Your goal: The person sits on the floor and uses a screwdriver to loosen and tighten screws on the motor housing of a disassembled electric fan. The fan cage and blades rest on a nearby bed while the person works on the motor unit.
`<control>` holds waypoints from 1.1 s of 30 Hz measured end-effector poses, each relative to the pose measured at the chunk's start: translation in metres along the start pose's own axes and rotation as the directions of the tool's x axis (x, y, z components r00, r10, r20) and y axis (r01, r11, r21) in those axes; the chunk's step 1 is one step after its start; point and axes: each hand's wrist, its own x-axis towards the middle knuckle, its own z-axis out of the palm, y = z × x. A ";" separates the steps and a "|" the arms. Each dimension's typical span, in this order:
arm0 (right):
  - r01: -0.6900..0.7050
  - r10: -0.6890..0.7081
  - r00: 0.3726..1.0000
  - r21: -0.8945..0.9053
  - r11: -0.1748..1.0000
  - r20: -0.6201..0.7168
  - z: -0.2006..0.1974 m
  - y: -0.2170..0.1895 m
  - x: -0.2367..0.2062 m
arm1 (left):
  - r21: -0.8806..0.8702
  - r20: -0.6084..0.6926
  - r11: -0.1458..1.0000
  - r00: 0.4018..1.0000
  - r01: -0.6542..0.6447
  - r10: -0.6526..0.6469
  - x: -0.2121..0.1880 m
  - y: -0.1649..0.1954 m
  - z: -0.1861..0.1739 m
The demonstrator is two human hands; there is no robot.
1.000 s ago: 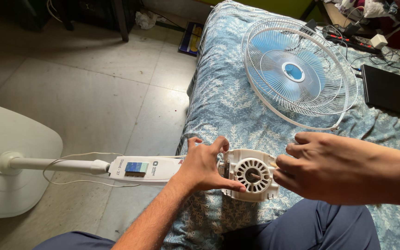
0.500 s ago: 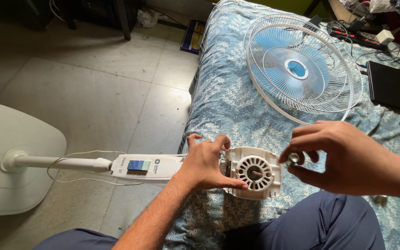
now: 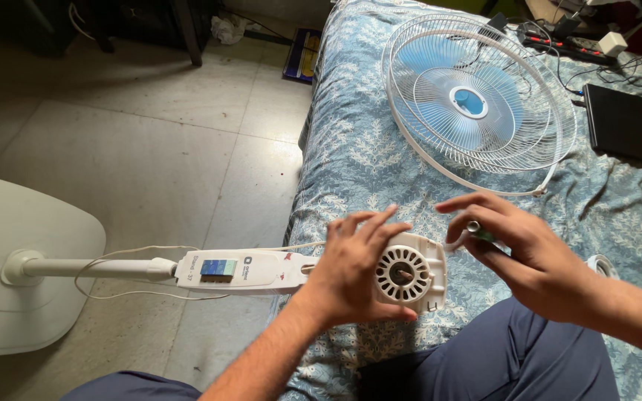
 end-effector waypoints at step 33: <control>0.532 -0.582 0.769 -0.239 0.812 -0.263 0.038 -0.147 0.189 | -0.417 -0.571 0.903 0.803 -0.103 -0.172 0.008 -0.008 -0.257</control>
